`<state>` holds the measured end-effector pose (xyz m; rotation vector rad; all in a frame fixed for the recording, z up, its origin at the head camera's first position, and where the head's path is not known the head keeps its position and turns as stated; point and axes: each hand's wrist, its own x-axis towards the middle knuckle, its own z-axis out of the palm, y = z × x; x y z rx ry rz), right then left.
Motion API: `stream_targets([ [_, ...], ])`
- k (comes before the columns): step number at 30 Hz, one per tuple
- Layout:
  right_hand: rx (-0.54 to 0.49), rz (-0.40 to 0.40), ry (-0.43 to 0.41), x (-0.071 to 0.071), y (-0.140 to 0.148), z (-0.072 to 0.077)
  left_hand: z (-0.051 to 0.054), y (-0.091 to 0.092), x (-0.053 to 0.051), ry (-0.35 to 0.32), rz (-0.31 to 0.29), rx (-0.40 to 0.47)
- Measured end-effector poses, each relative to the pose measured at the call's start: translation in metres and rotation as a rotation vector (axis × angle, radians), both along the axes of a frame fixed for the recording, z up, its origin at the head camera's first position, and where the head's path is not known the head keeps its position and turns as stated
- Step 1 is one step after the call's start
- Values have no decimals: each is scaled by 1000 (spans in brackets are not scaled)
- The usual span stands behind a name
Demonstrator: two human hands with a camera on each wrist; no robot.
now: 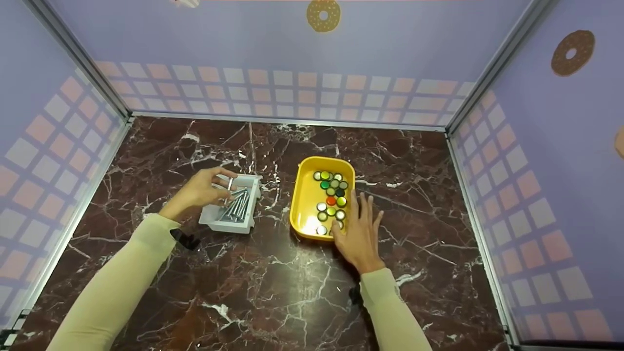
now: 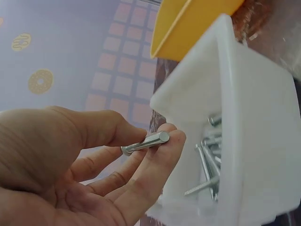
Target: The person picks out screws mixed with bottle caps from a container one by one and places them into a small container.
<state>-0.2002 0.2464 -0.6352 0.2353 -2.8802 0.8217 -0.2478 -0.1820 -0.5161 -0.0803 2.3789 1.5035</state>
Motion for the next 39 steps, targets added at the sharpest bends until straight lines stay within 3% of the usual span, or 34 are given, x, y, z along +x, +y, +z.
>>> stream_targets([
  [7, -10, -2, 0, -1, 1, 1, 1, -8, -2, 58, -48, -184],
  [15, -4, -5, 1, -1, 1, 0, 4, -4, -2, 176, -116, -463],
  [25, -12, -4, -10, 0, 1, 0, 1, 10, 0, 218, -145, -600],
  [39, -7, -2, -12, 0, 0, -1, 4, 19, -1, 245, -163, -683],
])
